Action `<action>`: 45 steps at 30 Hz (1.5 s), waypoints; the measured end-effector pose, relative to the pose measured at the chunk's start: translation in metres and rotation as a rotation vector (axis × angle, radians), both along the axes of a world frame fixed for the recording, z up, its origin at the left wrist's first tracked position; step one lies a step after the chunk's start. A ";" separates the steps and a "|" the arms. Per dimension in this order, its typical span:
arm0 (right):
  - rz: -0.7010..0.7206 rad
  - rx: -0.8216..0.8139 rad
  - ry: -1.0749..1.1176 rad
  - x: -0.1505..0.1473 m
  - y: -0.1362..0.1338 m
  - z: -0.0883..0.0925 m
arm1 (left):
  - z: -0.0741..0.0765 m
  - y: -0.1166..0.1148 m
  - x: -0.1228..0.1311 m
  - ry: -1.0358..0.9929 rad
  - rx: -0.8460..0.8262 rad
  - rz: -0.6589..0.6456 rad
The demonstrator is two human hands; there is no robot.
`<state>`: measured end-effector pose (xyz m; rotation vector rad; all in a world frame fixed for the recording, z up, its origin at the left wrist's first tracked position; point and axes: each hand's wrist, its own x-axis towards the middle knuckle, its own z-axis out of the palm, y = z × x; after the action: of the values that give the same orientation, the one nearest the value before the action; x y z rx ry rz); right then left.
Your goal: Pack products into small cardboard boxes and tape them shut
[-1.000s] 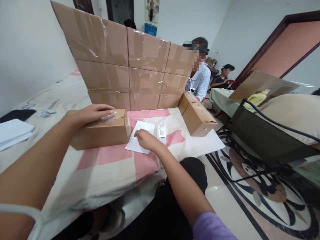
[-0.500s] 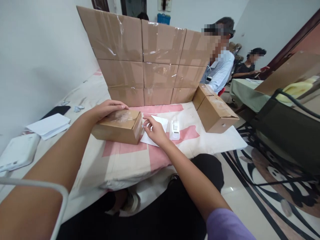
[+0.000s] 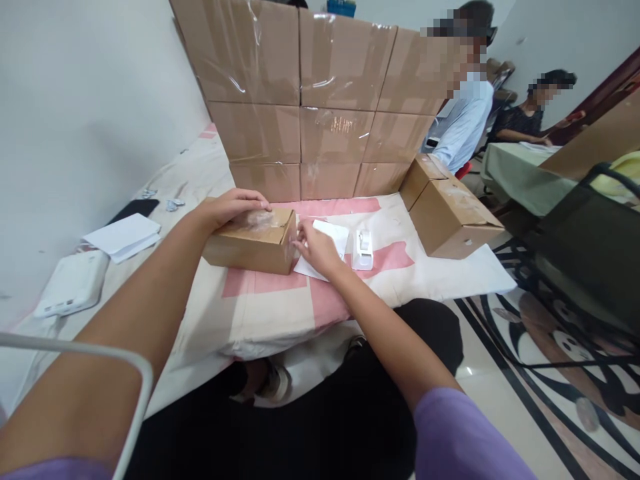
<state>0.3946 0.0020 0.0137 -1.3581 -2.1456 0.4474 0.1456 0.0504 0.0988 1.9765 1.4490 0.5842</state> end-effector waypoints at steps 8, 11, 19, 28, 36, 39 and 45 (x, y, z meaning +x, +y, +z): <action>-0.346 0.018 0.133 0.030 0.036 -0.012 | -0.007 0.002 0.002 -0.254 -0.093 -0.062; -0.211 0.023 0.226 0.034 0.029 -0.017 | -0.006 0.001 0.003 -0.252 -0.091 -0.047; 0.138 0.193 0.159 0.026 0.015 -0.010 | -0.008 0.003 0.000 -0.260 -0.090 -0.075; -0.057 0.254 0.066 0.042 0.033 0.002 | -0.011 0.005 -0.001 -0.264 -0.079 -0.093; -0.406 0.480 0.843 0.048 0.056 0.028 | -0.007 -0.006 0.002 -0.250 -0.051 -0.102; -0.324 0.407 0.836 0.066 0.043 0.016 | -0.007 -0.006 0.002 -0.243 -0.066 -0.090; 0.158 0.144 0.502 0.025 -0.007 -0.018 | -0.007 -0.003 0.000 -0.232 -0.058 -0.076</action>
<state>0.4193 -0.0046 -0.0047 -0.8844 -1.8279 0.6089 0.1453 0.0470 0.0915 1.8427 1.2306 0.7033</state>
